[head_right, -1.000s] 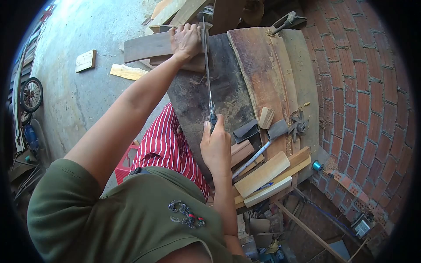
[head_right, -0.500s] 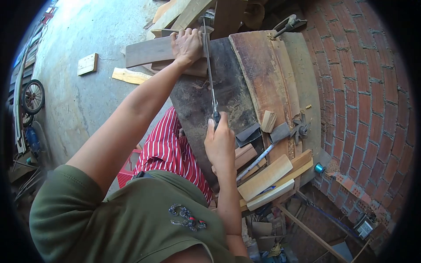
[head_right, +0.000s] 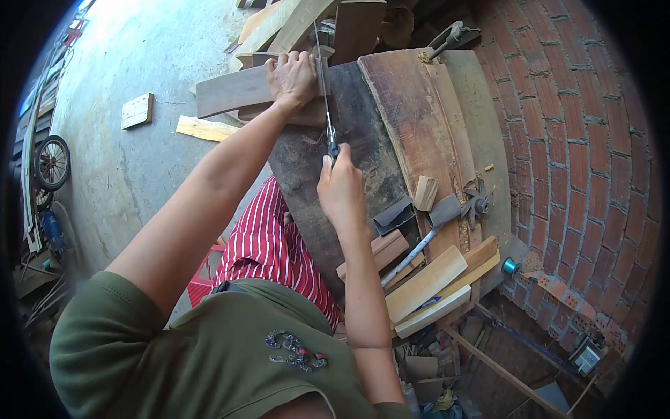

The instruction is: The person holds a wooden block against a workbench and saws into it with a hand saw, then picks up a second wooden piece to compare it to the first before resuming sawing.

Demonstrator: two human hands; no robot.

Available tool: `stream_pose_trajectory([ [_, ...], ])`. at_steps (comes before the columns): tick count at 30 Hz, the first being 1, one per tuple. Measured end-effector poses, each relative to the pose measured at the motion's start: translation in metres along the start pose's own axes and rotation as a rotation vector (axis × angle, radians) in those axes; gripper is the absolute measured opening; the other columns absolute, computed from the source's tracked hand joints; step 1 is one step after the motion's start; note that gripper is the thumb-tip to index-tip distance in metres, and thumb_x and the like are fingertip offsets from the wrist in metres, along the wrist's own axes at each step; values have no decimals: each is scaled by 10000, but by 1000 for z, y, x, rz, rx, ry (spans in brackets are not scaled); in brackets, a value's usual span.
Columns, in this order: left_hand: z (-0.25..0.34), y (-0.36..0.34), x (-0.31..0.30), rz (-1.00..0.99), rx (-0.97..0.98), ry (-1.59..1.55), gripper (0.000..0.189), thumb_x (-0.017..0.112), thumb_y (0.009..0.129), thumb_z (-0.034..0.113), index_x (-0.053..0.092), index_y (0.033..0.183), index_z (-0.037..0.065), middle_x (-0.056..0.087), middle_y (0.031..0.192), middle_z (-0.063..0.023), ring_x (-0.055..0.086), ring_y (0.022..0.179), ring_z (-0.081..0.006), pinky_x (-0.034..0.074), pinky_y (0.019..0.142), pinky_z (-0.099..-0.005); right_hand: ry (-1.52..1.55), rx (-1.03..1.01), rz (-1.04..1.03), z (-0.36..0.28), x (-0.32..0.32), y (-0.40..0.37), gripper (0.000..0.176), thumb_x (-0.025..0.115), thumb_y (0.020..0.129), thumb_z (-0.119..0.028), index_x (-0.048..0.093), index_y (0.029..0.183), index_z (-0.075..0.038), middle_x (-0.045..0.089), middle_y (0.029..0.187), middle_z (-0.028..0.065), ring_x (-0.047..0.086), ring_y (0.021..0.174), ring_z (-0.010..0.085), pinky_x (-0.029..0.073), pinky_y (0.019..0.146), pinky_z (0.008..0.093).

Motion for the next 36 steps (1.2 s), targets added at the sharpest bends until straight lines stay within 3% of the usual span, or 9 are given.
stream_pose_trajectory([
  [4,-3,1,0,35,-13,5,358,398,1021,340,678,1005,117,684,1083,-95,608,1099,-264,337,966,-469,20,7,-18,-12,0,19,196,483,1015,-162,474,1090,20,654,883,331,642,885,509,489,690,587],
  [8,-3,1,3,53,-14,8,359,398,1020,340,679,1011,117,684,1087,-90,609,1090,-263,341,969,-469,72,17,7,10,-14,-84,189,494,1012,-163,481,1081,13,654,867,318,642,882,510,485,699,576],
  [11,-1,0,0,41,6,22,362,394,1023,341,680,1014,119,684,1088,-82,608,1089,-257,342,967,-467,84,55,-24,6,-21,-68,185,494,1012,-157,485,1080,15,653,874,316,641,894,506,481,715,569],
  [14,4,-10,3,8,-24,12,361,393,1025,340,681,1016,122,683,1083,-72,605,1091,-250,341,967,-466,-9,-48,35,-2,12,35,226,493,1015,-176,491,1084,39,657,897,337,640,894,511,519,734,568],
  [16,-2,-3,2,87,-1,24,355,402,1021,340,682,1011,122,684,1075,-63,600,1094,-245,340,967,-467,-46,-62,39,-16,8,45,221,492,1014,-174,488,1088,34,656,879,341,641,883,514,517,724,580],
  [21,-5,0,4,77,1,3,356,409,1021,342,685,1013,118,686,1088,-67,600,1102,-243,336,981,-469,72,26,-3,6,-13,-84,233,504,1009,-181,478,1128,17,660,882,326,640,883,516,495,702,580],
  [24,-2,-2,3,68,15,7,351,414,1019,340,687,1014,118,689,1087,-68,600,1107,-242,335,983,-473,74,30,-17,14,-17,-83,250,494,1013,-179,480,1166,17,660,883,325,638,893,518,495,709,577],
  [29,-6,2,-2,93,-25,4,347,417,1017,337,687,1007,119,692,1078,-67,600,1108,-245,336,982,-481,-53,-95,38,-15,11,51,225,504,1007,-176,489,1082,36,662,901,337,639,896,518,522,761,578],
  [36,-6,1,3,58,-1,18,350,410,1023,344,682,1006,124,681,1083,-69,595,1115,-248,330,993,-472,95,40,-6,12,-10,-79,222,498,1007,-165,477,1122,23,655,868,319,649,884,504,478,697,567],
])
Point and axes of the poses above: each hand's wrist, its own y-axis towards the middle knuckle, its own x-axis out of the palm, z = x × y, the point moved 3 cm from there along y, towards the middle knuckle
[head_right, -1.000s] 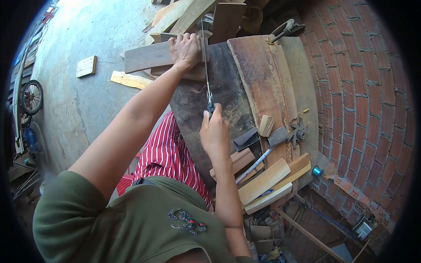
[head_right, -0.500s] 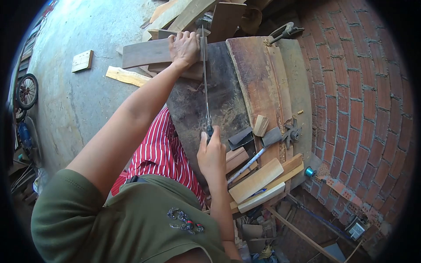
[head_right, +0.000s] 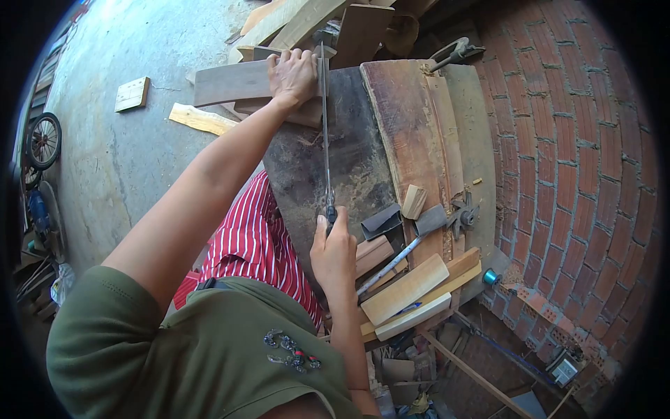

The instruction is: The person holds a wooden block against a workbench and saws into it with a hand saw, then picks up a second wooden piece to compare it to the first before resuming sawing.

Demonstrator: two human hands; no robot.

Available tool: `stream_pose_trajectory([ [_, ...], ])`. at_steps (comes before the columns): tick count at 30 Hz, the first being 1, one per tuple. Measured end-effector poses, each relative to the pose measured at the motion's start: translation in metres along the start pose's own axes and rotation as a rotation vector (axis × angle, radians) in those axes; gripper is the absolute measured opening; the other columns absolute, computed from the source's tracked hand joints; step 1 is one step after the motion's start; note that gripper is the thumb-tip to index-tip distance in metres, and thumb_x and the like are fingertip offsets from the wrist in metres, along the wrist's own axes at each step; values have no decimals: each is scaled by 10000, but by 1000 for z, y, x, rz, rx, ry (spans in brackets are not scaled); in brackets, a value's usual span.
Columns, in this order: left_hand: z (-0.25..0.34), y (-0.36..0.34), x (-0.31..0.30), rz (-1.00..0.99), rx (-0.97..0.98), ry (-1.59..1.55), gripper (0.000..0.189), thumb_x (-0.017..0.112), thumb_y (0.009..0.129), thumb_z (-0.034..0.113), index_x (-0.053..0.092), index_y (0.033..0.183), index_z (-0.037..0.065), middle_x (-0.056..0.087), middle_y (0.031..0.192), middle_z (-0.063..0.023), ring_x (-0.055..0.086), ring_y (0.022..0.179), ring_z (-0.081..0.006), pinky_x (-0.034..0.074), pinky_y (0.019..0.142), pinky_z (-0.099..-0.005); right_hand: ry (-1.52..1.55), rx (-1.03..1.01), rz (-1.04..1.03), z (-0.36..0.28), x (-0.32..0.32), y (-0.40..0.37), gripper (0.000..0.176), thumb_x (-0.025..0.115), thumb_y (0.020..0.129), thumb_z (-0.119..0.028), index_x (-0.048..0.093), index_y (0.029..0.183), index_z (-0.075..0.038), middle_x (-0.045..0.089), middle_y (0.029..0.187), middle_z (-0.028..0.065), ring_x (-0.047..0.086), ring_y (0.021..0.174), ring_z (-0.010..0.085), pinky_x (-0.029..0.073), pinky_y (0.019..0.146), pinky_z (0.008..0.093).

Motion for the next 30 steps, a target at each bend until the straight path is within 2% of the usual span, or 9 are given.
stream_pose_trajectory([
  [5,2,-9,0,7,-5,3,348,409,1022,342,679,1011,123,682,1081,-72,591,1123,-250,331,999,-478,-102,-100,50,-19,32,115,228,505,1011,-172,483,1086,42,658,874,327,643,863,508,514,704,569],
  [7,2,-2,-2,0,-27,-8,346,410,1020,339,678,1013,121,682,1080,-73,588,1129,-250,331,1001,-481,-113,-112,48,-24,22,111,225,496,1013,-170,483,1100,38,655,882,335,642,864,510,503,693,580],
  [11,-1,2,-3,13,-7,-12,348,407,1021,343,678,1012,125,683,1085,-74,591,1125,-250,337,989,-477,-51,20,-1,-3,7,-6,214,489,1014,-170,482,1124,13,655,888,319,640,889,513,471,705,594],
  [14,2,-6,0,-34,25,12,353,402,1021,343,679,1008,125,686,1083,-73,602,1109,-256,342,979,-476,6,13,7,2,-2,-19,214,487,1014,-172,480,1130,8,656,887,312,640,894,511,471,701,584],
  [19,2,-4,-1,-27,-31,9,350,416,1011,336,697,1046,131,673,1087,-51,565,1134,-225,308,1005,-461,-160,-81,25,-27,26,122,246,491,1013,-171,491,1108,55,660,894,339,638,907,515,528,755,574],
  [21,0,-4,-2,-35,-10,7,354,412,1014,337,697,1046,131,675,1089,-53,565,1135,-226,308,1005,-462,-109,-91,20,-21,18,102,228,489,1012,-170,487,1106,38,661,905,338,638,910,515,515,745,580],
  [25,1,0,-3,-82,-26,9,363,408,1017,348,697,1049,132,679,1101,-57,566,1140,-227,311,1002,-468,-21,-9,0,2,0,-11,224,497,1006,-153,495,1159,11,666,885,309,643,905,511,488,722,565],
  [27,0,1,0,-56,-32,11,360,411,1016,349,696,1052,132,680,1108,-58,567,1140,-227,313,1002,-469,-6,14,-44,6,-12,-16,244,493,1010,-152,504,1179,23,666,891,304,643,912,507,491,740,550],
  [30,6,-3,2,-31,-27,-5,349,422,1011,347,695,1055,134,681,1113,-61,570,1140,-230,316,1004,-472,-48,-103,-3,-7,-6,53,219,496,1011,-173,506,1080,35,659,899,307,630,921,510,481,754,567],
])
Point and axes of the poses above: each hand's wrist, its own y-axis towards the middle knuckle, its own x-axis out of the palm, z = x × y, the point moved 3 cm from there along y, towards the middle knuckle
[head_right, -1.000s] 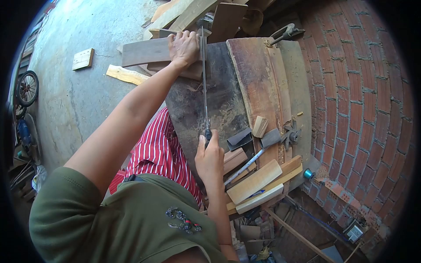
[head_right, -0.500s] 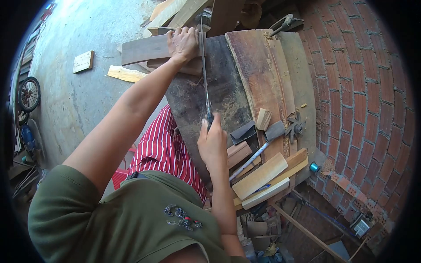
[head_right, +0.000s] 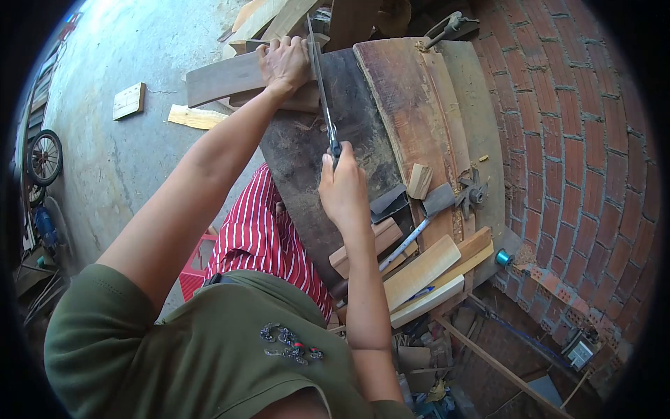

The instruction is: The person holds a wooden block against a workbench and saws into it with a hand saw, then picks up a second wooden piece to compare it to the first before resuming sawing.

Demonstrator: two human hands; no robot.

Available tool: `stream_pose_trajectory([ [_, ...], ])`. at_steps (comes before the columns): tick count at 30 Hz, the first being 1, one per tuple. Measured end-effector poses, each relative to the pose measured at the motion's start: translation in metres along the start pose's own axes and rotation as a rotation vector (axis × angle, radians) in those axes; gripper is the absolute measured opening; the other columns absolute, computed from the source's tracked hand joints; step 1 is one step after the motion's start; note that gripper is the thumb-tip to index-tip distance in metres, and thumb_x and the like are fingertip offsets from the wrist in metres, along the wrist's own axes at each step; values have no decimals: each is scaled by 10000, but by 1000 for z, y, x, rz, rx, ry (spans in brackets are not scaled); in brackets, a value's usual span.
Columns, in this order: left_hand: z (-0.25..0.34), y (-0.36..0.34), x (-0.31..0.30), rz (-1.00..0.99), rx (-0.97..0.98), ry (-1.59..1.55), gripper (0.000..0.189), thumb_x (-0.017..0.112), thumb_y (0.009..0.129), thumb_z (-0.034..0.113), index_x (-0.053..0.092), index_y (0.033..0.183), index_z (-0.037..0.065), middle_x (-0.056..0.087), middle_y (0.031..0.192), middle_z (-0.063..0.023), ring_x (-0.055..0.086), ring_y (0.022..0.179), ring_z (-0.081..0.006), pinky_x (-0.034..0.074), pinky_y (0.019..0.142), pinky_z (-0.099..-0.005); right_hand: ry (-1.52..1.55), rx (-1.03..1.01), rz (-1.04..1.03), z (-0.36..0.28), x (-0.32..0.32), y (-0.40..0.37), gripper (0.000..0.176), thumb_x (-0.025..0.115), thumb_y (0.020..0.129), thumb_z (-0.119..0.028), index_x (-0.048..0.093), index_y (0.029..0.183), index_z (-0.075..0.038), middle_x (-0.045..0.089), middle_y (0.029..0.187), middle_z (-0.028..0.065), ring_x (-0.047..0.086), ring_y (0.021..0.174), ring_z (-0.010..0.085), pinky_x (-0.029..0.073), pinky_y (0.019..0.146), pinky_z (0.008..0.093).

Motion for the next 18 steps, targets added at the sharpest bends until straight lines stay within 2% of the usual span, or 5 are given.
stream_pose_trajectory([
  [4,-9,1,-1,37,10,13,355,416,1012,346,692,1034,123,688,1105,-77,593,1122,-253,327,992,-481,-86,40,-15,-18,19,66,227,504,1003,-185,501,1063,35,658,938,331,626,933,516,505,765,583],
  [10,-4,5,2,10,10,-11,324,450,992,336,697,1035,131,681,1096,-65,572,1133,-238,324,1005,-483,56,77,-2,0,-4,-46,207,500,1005,-169,498,1115,6,662,912,314,632,926,516,482,738,578],
  [12,-5,4,2,27,24,-9,330,442,997,337,696,1037,130,681,1096,-66,572,1133,-239,324,1004,-482,35,90,-18,3,-1,-37,218,504,1003,-171,500,1122,11,663,930,316,633,926,515,480,743,578],
  [16,-6,1,2,55,3,9,384,389,1025,355,697,998,128,697,1091,-88,608,1107,-264,339,974,-480,-94,8,19,-17,30,80,231,504,1002,-170,488,1092,41,659,925,341,630,907,524,513,779,579],
  [18,-8,6,2,38,10,10,364,405,1017,347,697,1023,130,691,1091,-74,591,1117,-250,326,992,-479,-93,35,-6,-20,20,66,230,503,1002,-171,488,1091,41,658,924,343,631,908,523,508,773,581],
])
Point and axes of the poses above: each hand's wrist, its own y-axis towards the middle knuckle, its own x-axis out of the palm, z = x × y, the point moved 3 cm from there along y, towards the middle knuckle
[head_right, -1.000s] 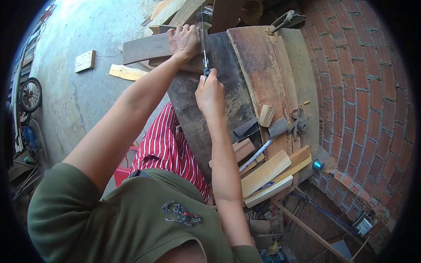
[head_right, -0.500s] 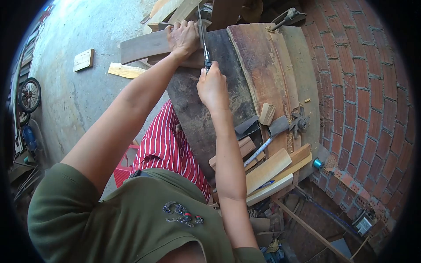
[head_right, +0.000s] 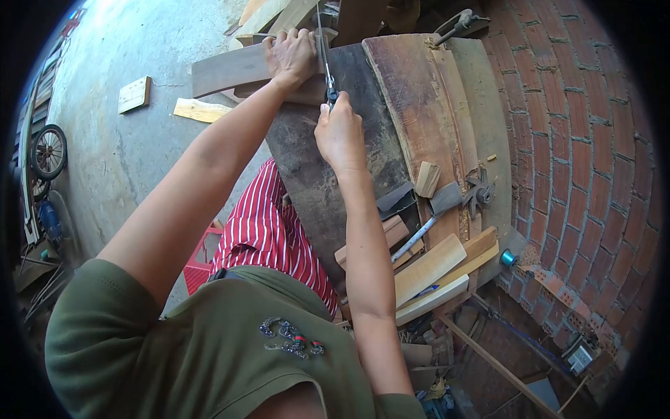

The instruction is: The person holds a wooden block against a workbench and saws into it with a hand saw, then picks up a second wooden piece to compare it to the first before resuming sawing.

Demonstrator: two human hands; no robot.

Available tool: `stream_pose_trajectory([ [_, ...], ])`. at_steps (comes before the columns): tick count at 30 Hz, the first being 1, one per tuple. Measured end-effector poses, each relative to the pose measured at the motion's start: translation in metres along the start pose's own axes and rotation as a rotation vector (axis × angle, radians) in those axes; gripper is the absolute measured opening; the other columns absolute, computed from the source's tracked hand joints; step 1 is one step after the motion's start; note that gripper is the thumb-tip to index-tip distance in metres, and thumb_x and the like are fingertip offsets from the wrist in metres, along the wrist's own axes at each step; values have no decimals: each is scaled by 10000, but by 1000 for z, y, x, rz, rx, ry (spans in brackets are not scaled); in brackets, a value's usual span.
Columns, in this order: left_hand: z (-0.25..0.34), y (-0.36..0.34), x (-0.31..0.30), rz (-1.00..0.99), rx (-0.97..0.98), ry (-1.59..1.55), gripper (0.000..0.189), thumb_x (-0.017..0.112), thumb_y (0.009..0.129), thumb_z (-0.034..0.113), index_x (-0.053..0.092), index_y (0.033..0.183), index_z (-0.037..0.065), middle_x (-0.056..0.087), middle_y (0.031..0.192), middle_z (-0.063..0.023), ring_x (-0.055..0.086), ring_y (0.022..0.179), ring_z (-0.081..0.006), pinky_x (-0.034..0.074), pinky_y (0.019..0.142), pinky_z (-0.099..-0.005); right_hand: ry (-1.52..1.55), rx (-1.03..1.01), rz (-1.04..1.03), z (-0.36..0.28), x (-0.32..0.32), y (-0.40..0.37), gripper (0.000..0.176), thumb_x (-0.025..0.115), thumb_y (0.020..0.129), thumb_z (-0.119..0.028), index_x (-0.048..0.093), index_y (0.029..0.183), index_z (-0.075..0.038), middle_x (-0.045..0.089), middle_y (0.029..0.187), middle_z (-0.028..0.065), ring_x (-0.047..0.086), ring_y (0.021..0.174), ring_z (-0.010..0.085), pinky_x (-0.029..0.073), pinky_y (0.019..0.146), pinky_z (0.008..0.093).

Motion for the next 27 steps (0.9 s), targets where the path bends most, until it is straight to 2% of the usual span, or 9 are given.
stream_pose_trajectory([
  [4,-1,-2,2,-36,-15,3,355,411,1014,348,696,1049,139,678,1093,-60,573,1125,-235,316,1002,-474,111,111,-46,16,-21,-108,239,492,1004,-177,489,1161,3,661,914,328,635,922,513,482,749,578],
  [7,3,0,-2,-30,21,21,355,412,1015,350,697,1039,140,672,1102,-59,574,1119,-235,315,1004,-470,150,62,-36,14,-30,-111,213,492,1003,-171,499,1115,11,663,923,324,634,935,511,491,758,570],
  [11,-1,-10,2,-26,-15,23,394,363,1036,360,682,1040,128,681,1105,-83,595,1121,-254,325,991,-474,-31,-15,18,1,10,19,231,497,1009,-194,513,1087,23,663,932,338,638,948,506,511,794,568],
  [13,-2,3,3,-10,-30,32,394,363,1036,357,683,1043,128,680,1109,-83,595,1122,-254,325,992,-476,-26,-46,7,-4,3,22,241,499,1011,-204,510,1092,22,663,927,339,636,945,509,512,799,571],
  [15,-2,3,0,-27,-34,9,359,410,1013,346,700,1047,137,676,1104,-55,571,1141,-225,306,1019,-468,-26,53,-64,-6,-10,-21,235,498,1010,-193,490,1105,21,657,910,343,630,939,517,502,783,581],
  [18,-3,-2,3,-38,-27,-8,378,386,1026,352,692,1050,133,678,1110,-71,582,1134,-240,316,1006,-473,95,80,-60,14,-18,-109,221,490,1002,-145,471,1147,21,654,906,334,639,929,508,479,742,586],
  [21,1,-1,3,-31,9,-16,392,367,1036,361,682,1045,128,681,1112,-79,592,1130,-255,322,992,-475,66,45,-37,16,-14,-85,241,493,1001,-143,480,1164,34,653,900,339,639,921,511,491,739,574],
  [24,-1,-4,1,-16,12,22,384,376,1033,367,681,1051,134,683,1110,-65,595,1124,-245,326,999,-479,-28,-13,31,3,15,15,243,499,1006,-194,500,1075,39,661,920,341,636,926,515,512,779,580],
  [27,-2,-2,-4,-12,92,-26,378,379,1032,366,679,1042,135,684,1104,-68,598,1118,-246,330,1001,-482,-8,-20,12,3,9,8,232,503,1003,-186,488,1097,26,656,910,348,633,921,524,505,783,590],
])
Point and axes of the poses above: each hand's wrist, its own y-axis towards the middle knuckle, its own x-axis out of the palm, z = x × y, the point moved 3 cm from there along y, towards the middle knuckle
